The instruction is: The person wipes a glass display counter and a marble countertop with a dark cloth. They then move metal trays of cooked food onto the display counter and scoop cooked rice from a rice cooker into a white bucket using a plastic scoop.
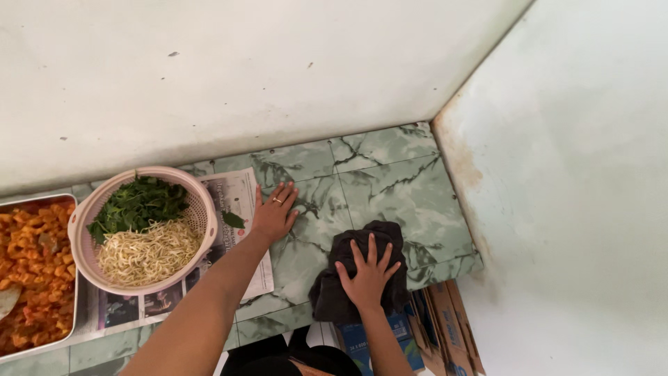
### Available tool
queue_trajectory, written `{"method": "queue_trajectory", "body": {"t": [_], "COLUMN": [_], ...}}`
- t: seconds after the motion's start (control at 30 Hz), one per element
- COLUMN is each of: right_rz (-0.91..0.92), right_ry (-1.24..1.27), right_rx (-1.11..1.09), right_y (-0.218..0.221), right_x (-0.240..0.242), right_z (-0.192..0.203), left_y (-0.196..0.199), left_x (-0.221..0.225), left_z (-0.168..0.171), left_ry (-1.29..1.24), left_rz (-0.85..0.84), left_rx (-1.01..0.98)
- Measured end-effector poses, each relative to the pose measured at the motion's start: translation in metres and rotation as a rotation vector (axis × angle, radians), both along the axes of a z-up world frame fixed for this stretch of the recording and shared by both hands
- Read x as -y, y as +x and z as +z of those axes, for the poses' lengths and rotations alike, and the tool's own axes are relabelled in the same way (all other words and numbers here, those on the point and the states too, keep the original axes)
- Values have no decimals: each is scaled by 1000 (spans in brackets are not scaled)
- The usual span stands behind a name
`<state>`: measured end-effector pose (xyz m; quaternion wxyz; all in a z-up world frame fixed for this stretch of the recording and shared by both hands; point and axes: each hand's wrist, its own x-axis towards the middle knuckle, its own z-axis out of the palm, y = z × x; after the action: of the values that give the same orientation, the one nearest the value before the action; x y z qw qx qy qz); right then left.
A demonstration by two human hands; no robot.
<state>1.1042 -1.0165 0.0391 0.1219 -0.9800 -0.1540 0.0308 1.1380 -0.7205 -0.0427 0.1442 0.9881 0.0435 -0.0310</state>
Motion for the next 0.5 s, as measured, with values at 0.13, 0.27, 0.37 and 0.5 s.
{"method": "queue_trajectory", "body": {"t": [0.13, 0.27, 0.37, 0.5], "right_rz": [8, 19, 42, 31], "right_ry": [-101, -144, -152, -154], "right_rx": [44, 87, 158, 112], "right_y": [16, 51, 95, 167], "right_x": [-6, -17, -32, -60], "right_z": [-14, -25, -36, -57], "left_y": [-7, -5, -3, -2], "left_x": [-1, -2, -4, -6], "left_z": [5, 7, 7, 5], "left_ry": [-149, -195, -194, -196], "left_rz": [10, 24, 47, 42], "left_rx": [134, 155, 127, 62]}}
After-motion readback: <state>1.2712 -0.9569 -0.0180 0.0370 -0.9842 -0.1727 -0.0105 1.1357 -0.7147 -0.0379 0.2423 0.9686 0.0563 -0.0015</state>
